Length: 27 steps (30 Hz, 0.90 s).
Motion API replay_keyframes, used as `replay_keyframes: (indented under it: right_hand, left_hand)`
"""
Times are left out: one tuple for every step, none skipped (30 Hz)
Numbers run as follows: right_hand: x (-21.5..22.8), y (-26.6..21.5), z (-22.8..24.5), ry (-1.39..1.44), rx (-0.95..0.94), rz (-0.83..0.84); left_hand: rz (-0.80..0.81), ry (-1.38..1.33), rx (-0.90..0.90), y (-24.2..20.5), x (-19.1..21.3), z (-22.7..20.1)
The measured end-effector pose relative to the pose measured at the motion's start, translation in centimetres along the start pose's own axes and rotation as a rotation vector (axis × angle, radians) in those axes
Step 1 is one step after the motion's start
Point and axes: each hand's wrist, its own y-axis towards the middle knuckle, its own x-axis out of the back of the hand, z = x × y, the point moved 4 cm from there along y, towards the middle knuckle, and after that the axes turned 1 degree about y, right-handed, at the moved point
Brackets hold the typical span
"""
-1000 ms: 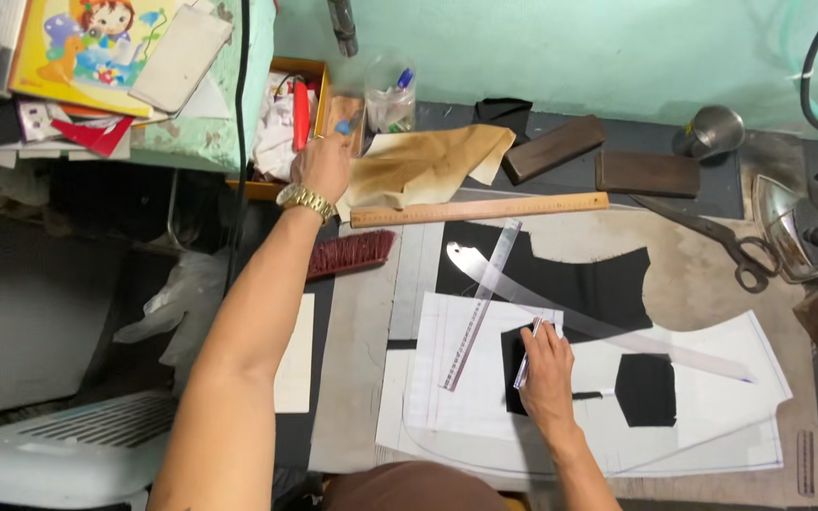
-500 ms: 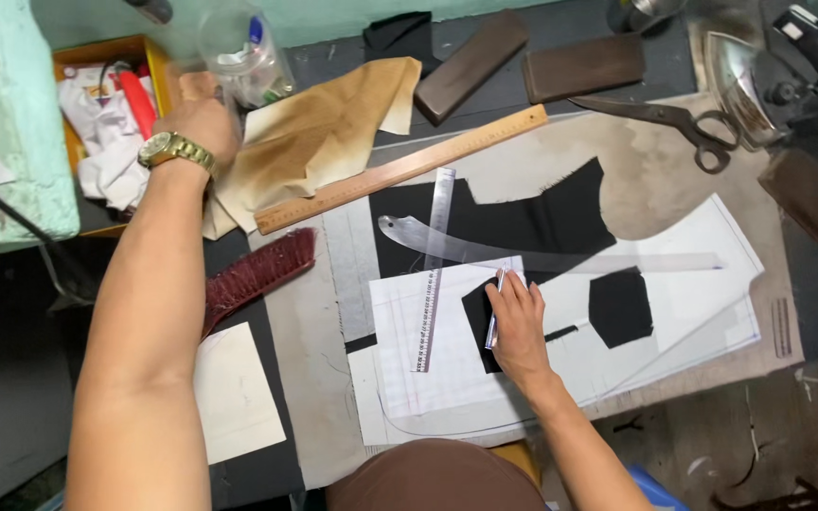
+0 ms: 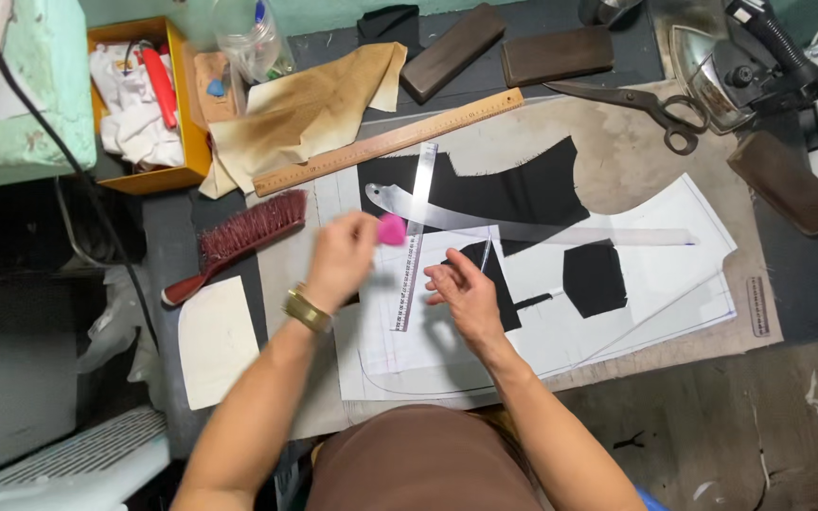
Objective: The person marks fabric pieces laid on a paper pattern using a pen and a piece of tailor's chalk, aligning a ruler to guide the marking.
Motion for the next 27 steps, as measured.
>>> replay_keyframes:
  right_hand:
    - [-0.3, -0.3, 0.9, -0.004, 0.004, 0.016]
    - [-0.6, -0.6, 1.7, -0.031, -0.01, 0.051]
    - [-0.7, -1.0, 2.5, -0.063, -0.029, 0.084]
    - [0.0, -1.2, 3.4, -0.071, -0.03, 0.099]
    - [0.7, -1.7, 4.1, -0.061, -0.025, 0.111]
    - [1.5, -2.0, 4.9, -0.05, -0.02, 0.123]
    - [2.0, -3.0, 6.0, -0.054, -0.028, 0.139]
    - [2.3, -3.9, 7.3, 0.02, -0.016, 0.211]
    - [2.5, -4.7, 8.4, 0.099, -0.002, 0.28]
    - [3.1, -4.9, 8.9, 0.101, -0.01, 0.295]
    - [3.7, -5.4, 9.2, 0.203, -0.003, 0.343]
    - [4.3, -5.8, 9.6, 0.306, 0.003, 0.388]
    - [4.6, -6.0, 10.1, 0.308, -0.018, 0.396]
    - [4.6, -6.3, 10.8, 0.356, -0.003, 0.467]
    - [4.6, -6.7, 11.5, 0.407, 0.012, 0.535]
    - [4.8, -7.2, 11.7, 0.412, -0.008, 0.539]
    - [4.6, -7.5, 12.2, 0.42, 0.0, 0.6]
    - [4.3, -7.8, 12.6, 0.429, 0.009, 0.662]
    - [4.5, -7.9, 12.6, 0.433, 0.002, 0.663]
    - [4.5, -8.1, 12.6, 0.453, 0.014, 0.719]
    - [4.6, -8.4, 12.6, 0.471, 0.028, 0.771]
    - [4.6, -8.6, 12.7, 0.473, 0.023, 0.766]
    - [4.5, -9.0, 12.9, 0.464, 0.036, 0.788]
    - [4.4, -9.5, 13.0, 0.454, 0.049, 0.811]
    - [4.4, -9.8, 12.8, 0.452, 0.047, 0.806]
    - [4.3, -10.0, 12.5, 0.424, 0.062, 0.802]
    - [4.1, -10.4, 12.2, 0.394, 0.077, 0.796]
  left_hand:
    - [-0.017, 0.001, 0.0, -1.8, -1.7, -0.4]
    - [0.081, -0.022, 0.038, -3.4, -3.9, -0.6]
    - [0.18, -0.05, 0.081, -5.2, -6.4, -0.9]
    - [0.164, -0.055, 0.086, -5.6, -6.5, -1.2]
    - [0.103, -0.063, 0.156, -6.3, -6.3, -1.3]
    - [0.042, -0.071, 0.226, -6.9, -6.2, -1.3]
    - [0.027, -0.07, 0.238, -7.7, -5.9, -1.4]
    - [0.098, 0.186, 0.307, -8.5, -5.9, -1.2]
    - [0.171, 0.444, 0.373, -9.3, -5.7, -1.0]
    - [0.161, 0.446, 0.386, -9.7, -7.0, 0.3]
    - [0.11, 0.576, 0.362, -10.3, -8.3, 1.6]
    - [0.061, 0.705, 0.337, -10.9, -9.5, 2.9]
    - [0.062, 0.708, 0.359, -11.0, -10.0, 3.4]
    - [0.036, 0.678, 0.403, -11.0, -10.3, 4.1]
    - [0.011, 0.648, 0.445, -11.1, -10.6, 4.7]
    - [0.014, 0.653, 0.464, -11.6, -10.5, 4.9]
    - [0.005, 0.609, 0.498, -11.6, -10.2, 5.1]
    - [-0.004, 0.564, 0.531, -11.6, -9.9, 5.3]
    - [-0.003, 0.568, 0.538, -11.9, -9.3, 5.4]
    - [0.023, 0.529, 0.591, -12.3, -8.8, 5.7]
    - [0.053, 0.487, 0.641, -12.7, -8.4, 6.0]
    - [0.059, 0.488, 0.645, -13.2, -7.6, 5.8]
    - [0.061, 0.491, 0.666, -13.8, -6.7, 5.7]
    - [0.064, 0.494, 0.687, -14.5, -5.7, 5.7]
    - [0.069, 0.492, 0.687, -15.5, -4.7, 5.2]
    - [0.005, 0.413, 0.688, -16.5, -3.3, 4.8]
    - [-0.058, 0.332, 0.689, -17.5, -2.0, 4.4]
